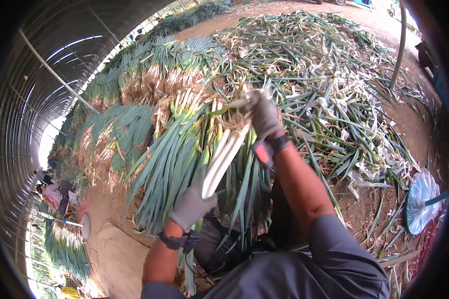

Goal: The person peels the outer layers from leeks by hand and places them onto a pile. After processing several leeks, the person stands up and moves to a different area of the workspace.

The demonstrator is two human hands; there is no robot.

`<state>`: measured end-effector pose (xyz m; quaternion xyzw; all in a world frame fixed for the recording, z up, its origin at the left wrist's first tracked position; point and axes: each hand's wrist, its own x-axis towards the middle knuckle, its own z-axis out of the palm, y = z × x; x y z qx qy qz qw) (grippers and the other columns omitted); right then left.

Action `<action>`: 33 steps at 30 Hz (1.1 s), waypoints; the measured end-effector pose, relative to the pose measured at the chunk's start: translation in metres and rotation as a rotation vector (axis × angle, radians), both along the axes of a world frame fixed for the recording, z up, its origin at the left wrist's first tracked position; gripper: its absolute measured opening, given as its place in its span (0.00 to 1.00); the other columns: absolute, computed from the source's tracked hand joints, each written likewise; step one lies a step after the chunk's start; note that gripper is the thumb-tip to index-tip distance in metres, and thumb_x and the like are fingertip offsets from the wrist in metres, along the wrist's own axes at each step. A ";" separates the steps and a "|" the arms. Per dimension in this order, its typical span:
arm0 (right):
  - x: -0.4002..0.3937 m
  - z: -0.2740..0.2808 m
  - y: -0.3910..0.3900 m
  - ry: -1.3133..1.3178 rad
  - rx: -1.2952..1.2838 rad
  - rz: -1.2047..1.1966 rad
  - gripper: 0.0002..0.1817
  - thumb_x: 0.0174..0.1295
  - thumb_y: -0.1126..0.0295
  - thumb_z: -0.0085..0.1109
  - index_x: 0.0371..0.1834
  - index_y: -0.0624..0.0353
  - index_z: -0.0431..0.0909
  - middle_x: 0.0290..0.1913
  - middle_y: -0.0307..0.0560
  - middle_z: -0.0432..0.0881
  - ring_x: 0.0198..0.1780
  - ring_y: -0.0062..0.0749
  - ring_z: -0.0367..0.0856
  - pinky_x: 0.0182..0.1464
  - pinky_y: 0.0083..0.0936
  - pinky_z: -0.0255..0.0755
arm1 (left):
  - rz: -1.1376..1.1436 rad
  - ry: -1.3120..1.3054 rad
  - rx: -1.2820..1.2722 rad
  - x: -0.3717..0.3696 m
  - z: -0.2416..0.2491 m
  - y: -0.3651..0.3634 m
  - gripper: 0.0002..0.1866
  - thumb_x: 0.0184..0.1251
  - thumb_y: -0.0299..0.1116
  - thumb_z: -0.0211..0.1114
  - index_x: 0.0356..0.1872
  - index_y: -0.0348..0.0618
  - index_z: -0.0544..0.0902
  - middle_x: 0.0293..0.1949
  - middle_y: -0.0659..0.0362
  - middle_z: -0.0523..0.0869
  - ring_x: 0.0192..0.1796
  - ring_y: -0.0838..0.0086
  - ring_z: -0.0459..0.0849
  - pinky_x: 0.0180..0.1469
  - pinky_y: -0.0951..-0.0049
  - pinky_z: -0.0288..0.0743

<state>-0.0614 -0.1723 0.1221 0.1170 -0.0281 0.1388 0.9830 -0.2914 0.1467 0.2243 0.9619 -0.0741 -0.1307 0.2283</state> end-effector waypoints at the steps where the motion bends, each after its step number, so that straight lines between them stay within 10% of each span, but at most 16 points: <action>1: 0.001 0.008 -0.037 -0.278 -0.790 -0.441 0.10 0.79 0.65 0.46 0.43 0.54 0.77 0.38 0.40 0.82 0.41 0.30 0.82 0.52 0.29 0.77 | 0.036 0.024 -0.069 -0.009 0.003 0.017 0.50 0.59 0.41 0.75 0.81 0.43 0.59 0.54 0.40 0.86 0.54 0.52 0.88 0.58 0.57 0.80; 2: 0.003 0.017 -0.074 -0.276 -1.147 -0.831 0.10 0.77 0.65 0.48 0.39 0.52 0.76 0.39 0.40 0.82 0.43 0.31 0.82 0.53 0.30 0.75 | 0.068 0.040 -0.135 -0.015 0.008 0.036 0.48 0.59 0.38 0.75 0.80 0.40 0.61 0.55 0.41 0.86 0.55 0.56 0.88 0.59 0.59 0.80; 5: -0.006 0.043 -0.207 -0.487 -1.500 -0.857 0.11 0.78 0.60 0.51 0.49 0.53 0.79 0.30 0.32 0.73 0.28 0.22 0.70 0.36 0.24 0.69 | 0.178 -0.114 -0.285 -0.044 0.012 0.111 0.40 0.57 0.33 0.76 0.71 0.35 0.69 0.46 0.49 0.86 0.47 0.65 0.86 0.53 0.63 0.80; 6: -0.059 0.064 -0.226 -0.269 -1.226 -0.487 0.14 0.78 0.56 0.55 0.52 0.53 0.79 0.29 0.28 0.73 0.26 0.16 0.68 0.30 0.20 0.63 | 0.217 -0.187 -0.333 -0.048 0.008 0.139 0.36 0.55 0.33 0.77 0.65 0.35 0.73 0.38 0.51 0.87 0.40 0.63 0.87 0.48 0.63 0.81; 10: -0.175 -0.074 -0.325 0.100 -2.286 0.086 0.15 0.66 0.69 0.61 0.54 0.60 0.84 0.30 0.37 0.82 0.30 0.29 0.79 0.34 0.28 0.76 | 0.421 -0.352 -0.612 -0.068 0.032 0.195 0.23 0.59 0.27 0.72 0.56 0.40 0.78 0.42 0.60 0.82 0.39 0.78 0.79 0.41 0.73 0.78; 12: -0.247 -0.154 -0.329 0.174 -2.594 0.783 0.16 0.66 0.69 0.61 0.55 0.60 0.84 0.31 0.38 0.82 0.32 0.29 0.79 0.35 0.29 0.76 | 0.489 -0.444 -0.675 -0.071 0.044 0.217 0.27 0.52 0.21 0.70 0.57 0.36 0.75 0.40 0.60 0.80 0.39 0.75 0.80 0.43 0.73 0.77; 15: -0.327 -0.195 -0.293 0.239 -2.526 1.135 0.16 0.66 0.68 0.62 0.56 0.60 0.84 0.34 0.39 0.82 0.34 0.30 0.79 0.37 0.30 0.76 | 0.524 -0.538 -0.732 -0.083 0.063 0.220 0.39 0.56 0.22 0.67 0.72 0.33 0.66 0.42 0.58 0.81 0.39 0.74 0.81 0.43 0.74 0.77; 18: -0.325 -0.203 -0.268 0.226 -2.634 0.923 0.17 0.67 0.68 0.62 0.57 0.60 0.83 0.36 0.40 0.81 0.36 0.31 0.79 0.39 0.30 0.76 | 0.470 -0.473 -0.617 -0.082 0.047 0.263 0.33 0.64 0.24 0.66 0.71 0.32 0.67 0.47 0.55 0.81 0.42 0.72 0.82 0.45 0.72 0.79; 22: -0.205 -0.191 -0.198 -0.042 -2.737 0.002 0.17 0.67 0.68 0.62 0.58 0.60 0.83 0.39 0.41 0.81 0.39 0.32 0.79 0.42 0.31 0.76 | 0.449 -0.314 -0.136 -0.092 0.040 0.295 0.20 0.78 0.32 0.63 0.65 0.36 0.74 0.51 0.58 0.81 0.50 0.73 0.79 0.52 0.71 0.77; 25: -0.117 -0.165 -0.105 -0.303 -2.452 -0.513 0.18 0.67 0.67 0.62 0.58 0.60 0.82 0.41 0.42 0.81 0.41 0.33 0.79 0.43 0.32 0.75 | 0.601 -0.420 -0.256 -0.106 0.081 0.247 0.16 0.64 0.35 0.78 0.45 0.39 0.82 0.37 0.67 0.80 0.40 0.80 0.77 0.40 0.72 0.75; 33: 0.005 -0.203 0.007 -0.364 -2.232 -0.758 0.19 0.68 0.67 0.62 0.61 0.60 0.81 0.47 0.44 0.81 0.47 0.35 0.79 0.48 0.34 0.75 | 1.170 -0.653 -0.169 -0.290 0.164 0.267 0.17 0.67 0.38 0.73 0.51 0.39 0.84 0.39 0.59 0.88 0.33 0.77 0.84 0.29 0.78 0.77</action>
